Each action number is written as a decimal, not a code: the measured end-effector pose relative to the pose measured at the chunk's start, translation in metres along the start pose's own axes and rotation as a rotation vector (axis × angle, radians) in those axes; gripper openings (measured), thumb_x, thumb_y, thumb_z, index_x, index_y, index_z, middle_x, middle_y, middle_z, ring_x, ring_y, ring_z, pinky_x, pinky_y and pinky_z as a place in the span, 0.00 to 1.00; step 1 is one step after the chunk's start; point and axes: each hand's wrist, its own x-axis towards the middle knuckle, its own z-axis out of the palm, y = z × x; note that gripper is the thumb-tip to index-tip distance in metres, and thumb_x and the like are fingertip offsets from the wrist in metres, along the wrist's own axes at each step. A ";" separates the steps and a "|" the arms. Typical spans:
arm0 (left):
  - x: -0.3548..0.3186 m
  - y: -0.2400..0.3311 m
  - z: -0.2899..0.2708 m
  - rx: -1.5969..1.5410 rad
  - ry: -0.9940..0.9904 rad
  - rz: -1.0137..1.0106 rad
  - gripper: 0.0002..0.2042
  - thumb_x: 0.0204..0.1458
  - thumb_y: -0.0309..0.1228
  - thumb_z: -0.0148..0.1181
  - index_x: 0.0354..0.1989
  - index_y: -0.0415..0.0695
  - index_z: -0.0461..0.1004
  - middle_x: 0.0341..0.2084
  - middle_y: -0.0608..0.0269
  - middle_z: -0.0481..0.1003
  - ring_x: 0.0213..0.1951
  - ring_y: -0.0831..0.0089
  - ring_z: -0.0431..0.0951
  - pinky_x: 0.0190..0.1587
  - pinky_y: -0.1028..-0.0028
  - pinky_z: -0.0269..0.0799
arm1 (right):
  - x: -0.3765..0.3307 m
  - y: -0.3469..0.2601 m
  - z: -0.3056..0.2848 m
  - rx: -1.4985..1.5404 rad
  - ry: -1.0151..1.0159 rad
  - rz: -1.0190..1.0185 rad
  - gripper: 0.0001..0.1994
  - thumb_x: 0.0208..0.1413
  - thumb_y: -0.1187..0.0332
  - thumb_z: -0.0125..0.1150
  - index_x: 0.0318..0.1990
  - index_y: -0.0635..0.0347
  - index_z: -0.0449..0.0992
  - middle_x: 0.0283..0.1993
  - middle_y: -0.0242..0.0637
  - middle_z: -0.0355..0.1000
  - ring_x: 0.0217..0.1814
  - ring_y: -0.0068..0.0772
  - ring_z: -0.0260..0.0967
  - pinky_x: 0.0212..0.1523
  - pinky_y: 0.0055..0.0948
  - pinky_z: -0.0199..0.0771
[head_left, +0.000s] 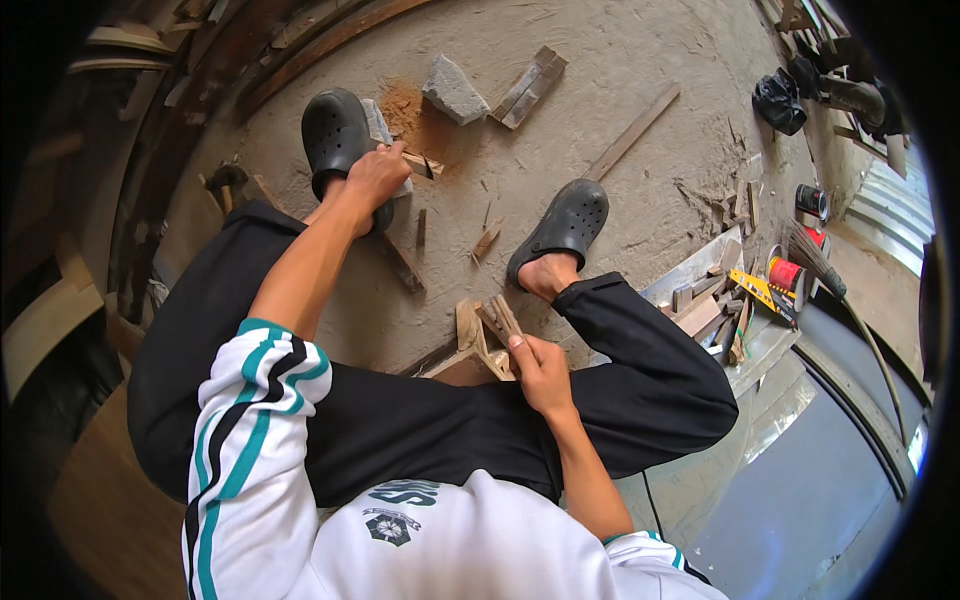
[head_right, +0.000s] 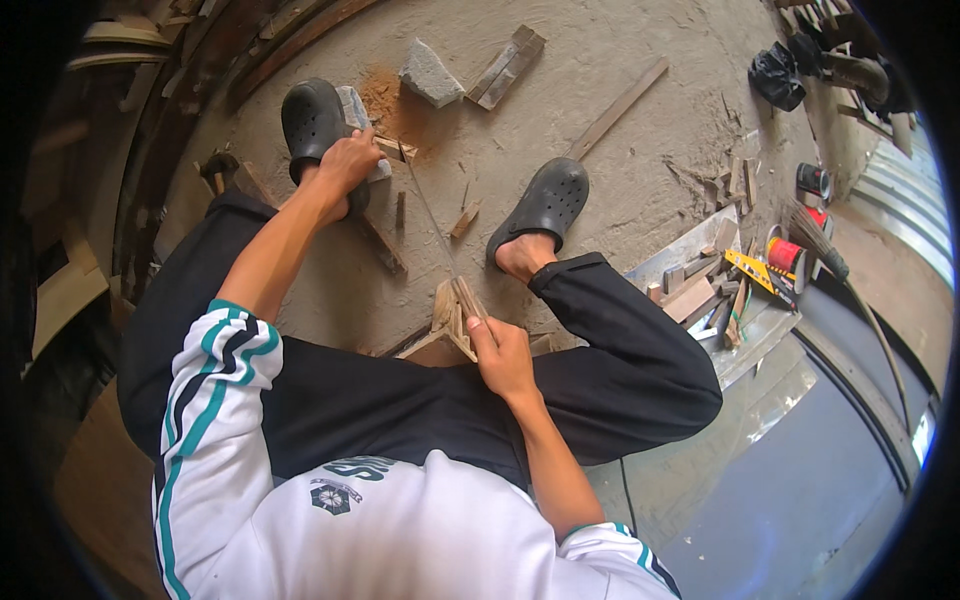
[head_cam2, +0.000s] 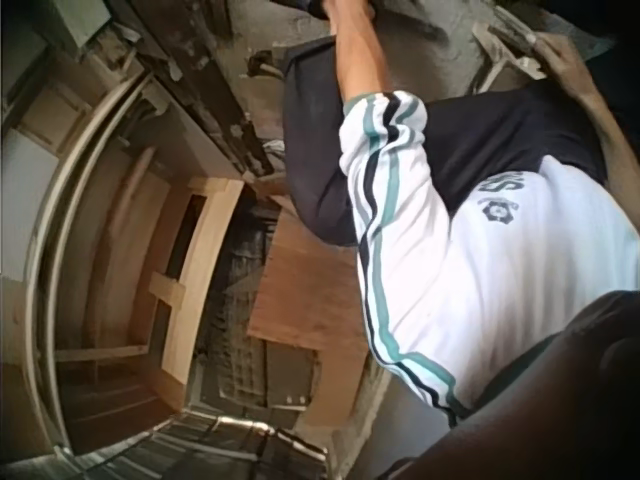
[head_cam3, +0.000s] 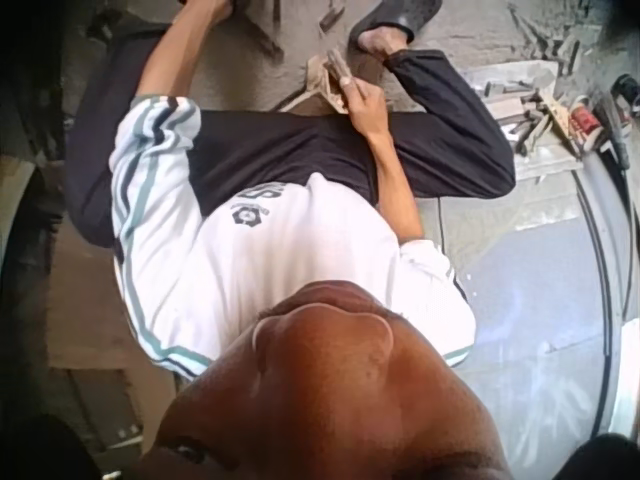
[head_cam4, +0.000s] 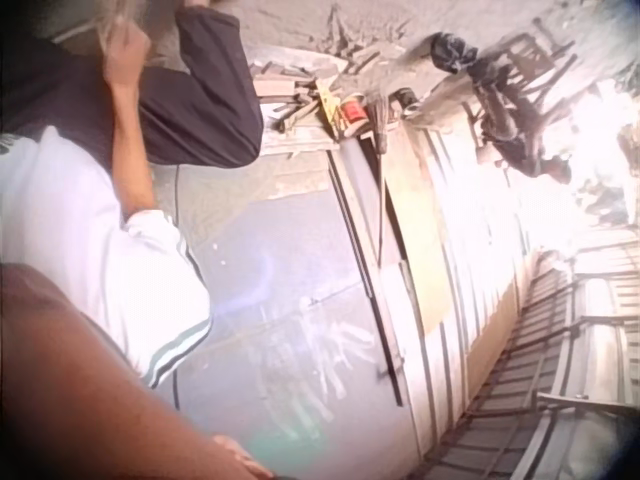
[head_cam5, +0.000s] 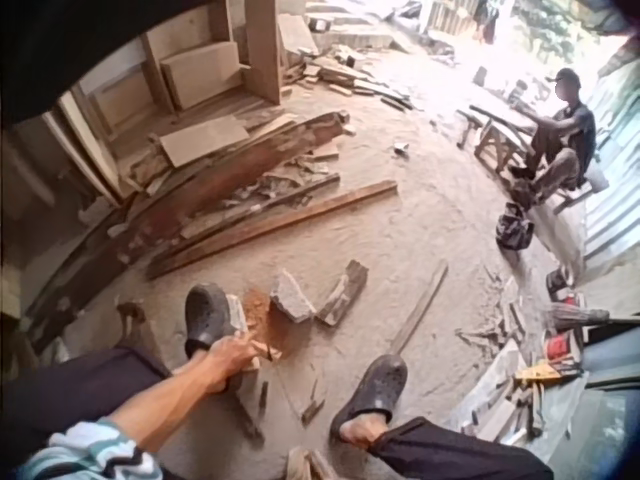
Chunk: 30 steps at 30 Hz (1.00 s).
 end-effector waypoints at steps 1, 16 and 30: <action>0.000 -0.002 0.004 0.005 -0.003 0.001 0.07 0.48 0.24 0.54 0.27 0.34 0.78 0.37 0.47 0.73 0.38 0.50 0.81 0.37 0.63 0.80 | -0.002 0.001 0.001 0.025 -0.014 0.020 0.22 0.63 0.59 0.50 0.23 0.69 0.70 0.17 0.47 0.65 0.18 0.37 0.62 0.26 0.39 0.61; 0.006 -0.001 0.002 0.031 -0.003 0.015 0.08 0.50 0.27 0.55 0.28 0.39 0.80 0.38 0.47 0.73 0.39 0.50 0.81 0.37 0.63 0.81 | 0.072 0.026 0.033 -0.067 0.087 -0.198 0.22 0.63 0.57 0.50 0.25 0.70 0.69 0.19 0.53 0.63 0.20 0.50 0.65 0.26 0.42 0.61; 0.013 0.014 0.010 0.036 0.010 0.061 0.10 0.51 0.30 0.55 0.27 0.35 0.79 0.38 0.47 0.72 0.35 0.52 0.82 0.35 0.63 0.81 | 0.143 0.042 0.048 0.075 0.066 -0.120 0.21 0.62 0.57 0.50 0.26 0.69 0.69 0.18 0.47 0.61 0.18 0.39 0.59 0.25 0.40 0.59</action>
